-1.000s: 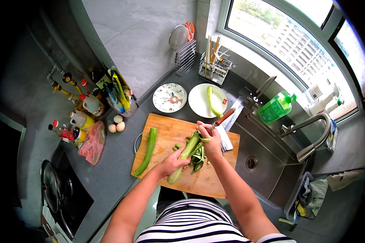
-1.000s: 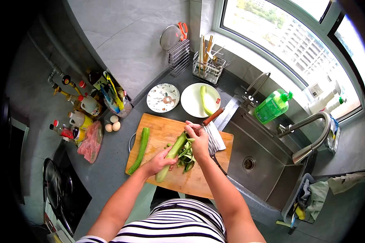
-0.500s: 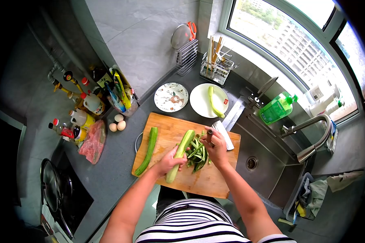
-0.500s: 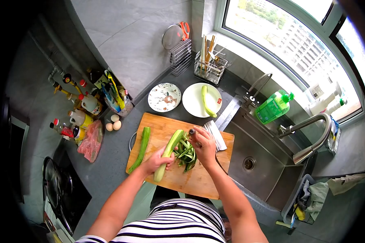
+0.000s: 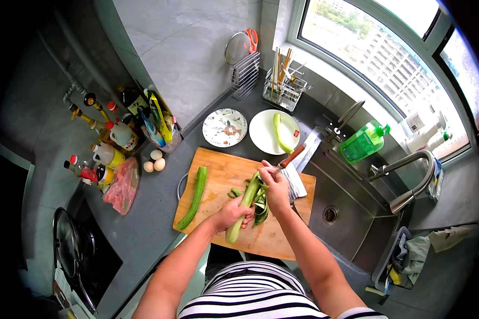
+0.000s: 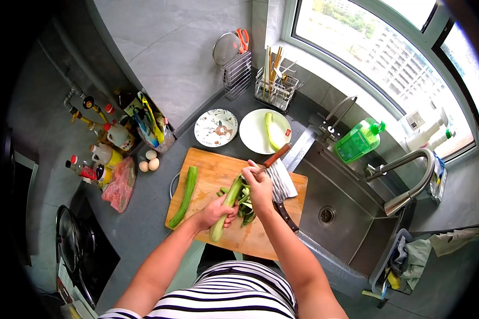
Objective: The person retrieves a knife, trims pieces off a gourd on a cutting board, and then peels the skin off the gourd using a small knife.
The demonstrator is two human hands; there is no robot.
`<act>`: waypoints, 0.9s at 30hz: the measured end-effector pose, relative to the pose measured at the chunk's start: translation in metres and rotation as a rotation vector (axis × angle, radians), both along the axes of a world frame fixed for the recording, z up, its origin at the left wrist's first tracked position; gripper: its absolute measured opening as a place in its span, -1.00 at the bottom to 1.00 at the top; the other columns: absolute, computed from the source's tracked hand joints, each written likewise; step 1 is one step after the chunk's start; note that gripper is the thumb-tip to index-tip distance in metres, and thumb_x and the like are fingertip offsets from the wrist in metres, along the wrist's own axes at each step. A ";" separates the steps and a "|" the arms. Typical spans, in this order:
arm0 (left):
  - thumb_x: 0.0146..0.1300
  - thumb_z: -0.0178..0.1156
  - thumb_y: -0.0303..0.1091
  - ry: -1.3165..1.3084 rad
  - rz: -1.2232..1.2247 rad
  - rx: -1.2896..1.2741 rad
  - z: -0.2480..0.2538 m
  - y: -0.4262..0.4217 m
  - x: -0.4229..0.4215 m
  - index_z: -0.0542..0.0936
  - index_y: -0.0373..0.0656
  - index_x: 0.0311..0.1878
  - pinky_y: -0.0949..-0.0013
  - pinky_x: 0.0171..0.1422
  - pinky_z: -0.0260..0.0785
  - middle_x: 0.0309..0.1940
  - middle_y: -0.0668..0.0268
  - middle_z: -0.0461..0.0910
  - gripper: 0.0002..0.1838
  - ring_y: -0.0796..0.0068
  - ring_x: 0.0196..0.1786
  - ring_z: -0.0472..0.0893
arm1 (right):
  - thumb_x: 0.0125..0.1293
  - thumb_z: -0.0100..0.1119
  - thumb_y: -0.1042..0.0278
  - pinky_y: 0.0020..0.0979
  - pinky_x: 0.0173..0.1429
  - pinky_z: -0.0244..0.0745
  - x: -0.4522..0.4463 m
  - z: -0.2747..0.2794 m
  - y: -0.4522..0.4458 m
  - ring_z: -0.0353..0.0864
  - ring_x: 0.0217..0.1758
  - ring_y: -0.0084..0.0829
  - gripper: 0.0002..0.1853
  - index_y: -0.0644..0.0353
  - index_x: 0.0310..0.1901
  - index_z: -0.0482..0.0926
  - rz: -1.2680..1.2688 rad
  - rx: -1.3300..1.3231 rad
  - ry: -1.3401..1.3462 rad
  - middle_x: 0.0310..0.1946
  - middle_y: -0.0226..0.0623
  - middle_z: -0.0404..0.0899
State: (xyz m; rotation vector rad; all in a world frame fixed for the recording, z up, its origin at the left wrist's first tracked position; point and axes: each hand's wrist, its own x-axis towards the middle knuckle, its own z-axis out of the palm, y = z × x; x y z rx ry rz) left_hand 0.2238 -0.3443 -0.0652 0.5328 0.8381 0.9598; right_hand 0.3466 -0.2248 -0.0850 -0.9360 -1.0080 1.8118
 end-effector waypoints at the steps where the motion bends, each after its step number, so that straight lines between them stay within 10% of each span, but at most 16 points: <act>1: 0.29 0.00 -0.41 -0.005 0.004 0.022 0.001 0.000 -0.001 0.29 -0.10 -0.04 0.50 -0.46 0.31 -0.51 0.40 0.32 -0.79 0.59 -0.55 0.36 | 0.28 0.29 0.31 -0.49 -0.02 0.49 -0.002 -0.004 0.003 0.57 -0.06 -0.56 -0.81 0.21 -0.17 0.57 -0.059 -0.004 0.043 0.11 -0.18 0.51; 5: 0.28 0.05 -0.39 0.063 -0.004 -0.010 0.007 -0.003 -0.005 0.31 -0.09 -0.06 0.52 -0.43 0.30 -0.51 0.42 0.32 -0.80 0.64 -0.50 0.36 | 0.32 0.25 0.27 -0.51 -0.22 0.59 0.005 0.010 0.009 0.66 -0.19 -0.51 -0.82 0.19 -0.18 0.56 -0.129 -0.154 0.058 -0.23 -0.35 0.64; 12: 0.29 0.06 -0.38 0.113 0.107 -0.005 -0.002 -0.004 -0.007 0.41 -0.13 -0.06 0.49 -0.31 0.38 -0.46 0.40 0.40 -0.82 0.62 -0.41 0.44 | 0.35 0.20 0.30 -0.53 -0.28 0.60 0.021 -0.007 0.017 0.68 -0.26 -0.47 -0.82 0.23 -0.19 0.52 -0.219 -0.071 -0.022 -0.24 -0.33 0.63; 17: 0.30 0.04 -0.41 -0.045 0.233 -0.027 -0.015 -0.003 -0.009 0.39 -0.13 0.02 0.49 -0.32 0.35 -0.41 0.40 0.40 -0.76 0.62 -0.37 0.40 | 0.09 0.32 0.52 -0.42 -0.06 0.53 0.049 0.000 0.011 0.67 -0.14 -0.31 -0.94 0.23 -0.36 0.64 0.066 1.117 -0.848 -0.20 -0.20 0.67; 22: 0.31 0.04 -0.44 -0.074 0.263 -0.015 0.000 0.001 -0.001 0.36 -0.08 0.04 0.51 -0.32 0.33 -0.39 0.41 0.40 -0.76 0.60 -0.37 0.41 | 0.21 0.27 0.51 -0.40 0.10 0.43 0.026 -0.004 -0.003 0.62 -0.04 -0.39 -0.93 0.21 -0.27 0.66 -0.105 0.564 -0.343 -0.07 -0.20 0.66; 25: 0.27 0.06 -0.48 -0.090 0.267 -0.038 0.004 0.007 0.007 0.33 -0.07 0.09 0.52 -0.34 0.31 -0.38 0.39 0.38 -0.67 0.60 -0.38 0.39 | 0.28 0.21 0.49 -0.46 0.29 0.26 0.009 -0.006 -0.014 0.40 0.23 -0.53 -0.65 0.25 0.10 0.51 0.169 0.314 -0.165 0.36 -0.24 0.26; 27: 0.23 0.06 -0.52 -0.126 0.177 -0.035 -0.009 0.011 0.005 0.28 -0.06 0.14 0.52 -0.36 0.30 -0.35 0.38 0.39 -0.59 0.60 -0.39 0.39 | 0.27 0.22 0.45 -0.42 0.33 0.20 0.009 0.008 -0.022 0.30 0.30 -0.52 -0.76 0.27 -0.03 0.60 0.203 0.320 -0.259 0.48 -0.22 -0.04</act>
